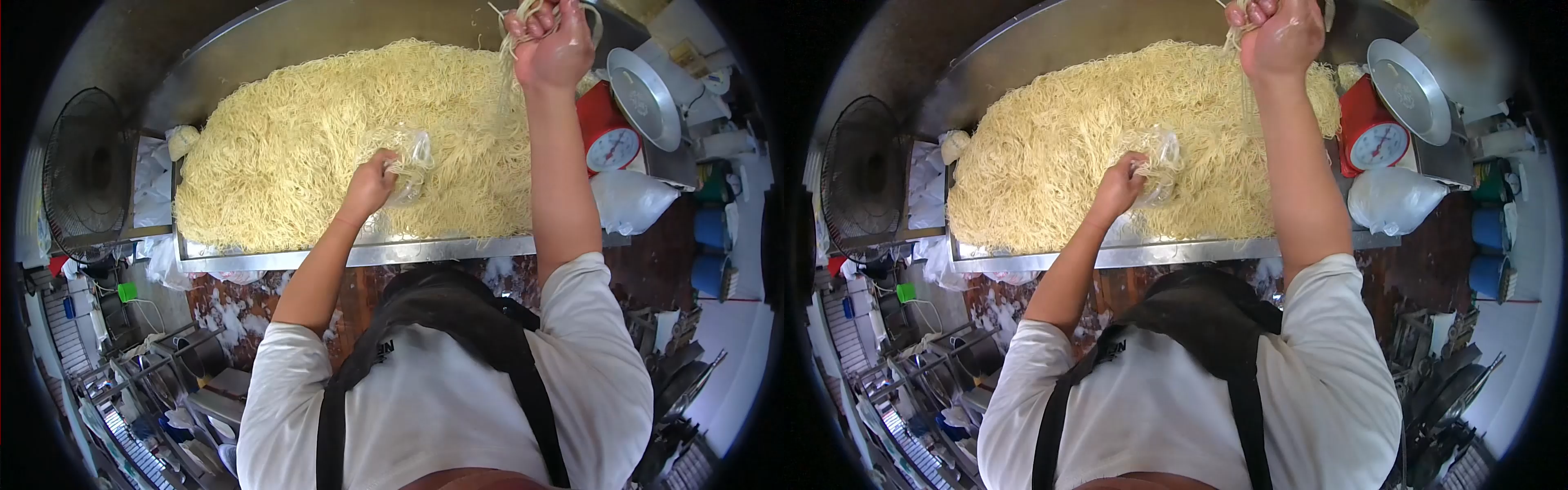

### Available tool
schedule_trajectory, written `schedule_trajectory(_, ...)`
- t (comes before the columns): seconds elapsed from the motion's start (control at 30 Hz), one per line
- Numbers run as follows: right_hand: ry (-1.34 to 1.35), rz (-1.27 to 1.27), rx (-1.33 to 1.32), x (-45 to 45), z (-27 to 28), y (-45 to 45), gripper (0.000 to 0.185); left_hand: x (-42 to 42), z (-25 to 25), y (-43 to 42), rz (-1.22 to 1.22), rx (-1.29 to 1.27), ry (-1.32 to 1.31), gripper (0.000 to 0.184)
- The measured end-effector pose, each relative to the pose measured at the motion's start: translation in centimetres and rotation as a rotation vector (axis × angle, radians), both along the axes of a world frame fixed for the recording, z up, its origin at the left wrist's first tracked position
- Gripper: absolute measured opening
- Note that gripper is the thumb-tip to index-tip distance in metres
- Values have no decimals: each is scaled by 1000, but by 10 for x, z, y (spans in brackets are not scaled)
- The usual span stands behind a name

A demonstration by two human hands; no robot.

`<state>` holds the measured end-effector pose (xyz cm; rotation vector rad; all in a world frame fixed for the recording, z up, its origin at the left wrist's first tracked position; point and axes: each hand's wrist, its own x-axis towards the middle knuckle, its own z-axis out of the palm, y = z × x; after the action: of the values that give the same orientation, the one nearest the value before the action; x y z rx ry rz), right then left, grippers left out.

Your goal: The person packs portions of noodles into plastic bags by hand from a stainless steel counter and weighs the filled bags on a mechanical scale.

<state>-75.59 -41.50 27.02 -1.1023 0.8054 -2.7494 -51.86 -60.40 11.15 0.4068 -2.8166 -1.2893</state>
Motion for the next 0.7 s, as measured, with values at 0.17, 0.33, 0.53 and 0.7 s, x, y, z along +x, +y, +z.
schedule_trajectory(0.17, 290, -340, 1794, -13, -162, -5, 34, 32, 32, -2, 100, 128, -59, 39)
schedule_trajectory(0.33, 597, -172, 1784, 104, -97, -6, 69, 16, 60, -6, 266, 540, -118, 17)
schedule_trajectory(0.53, 369, -270, 1781, 68, -91, -44, 25, -28, 139, -23, 83, 362, 90, 5)
schedule_trajectory(0.7, 386, -331, 1575, 65, -118, 2, 21, -4, 42, -44, 45, -318, -73, 7)
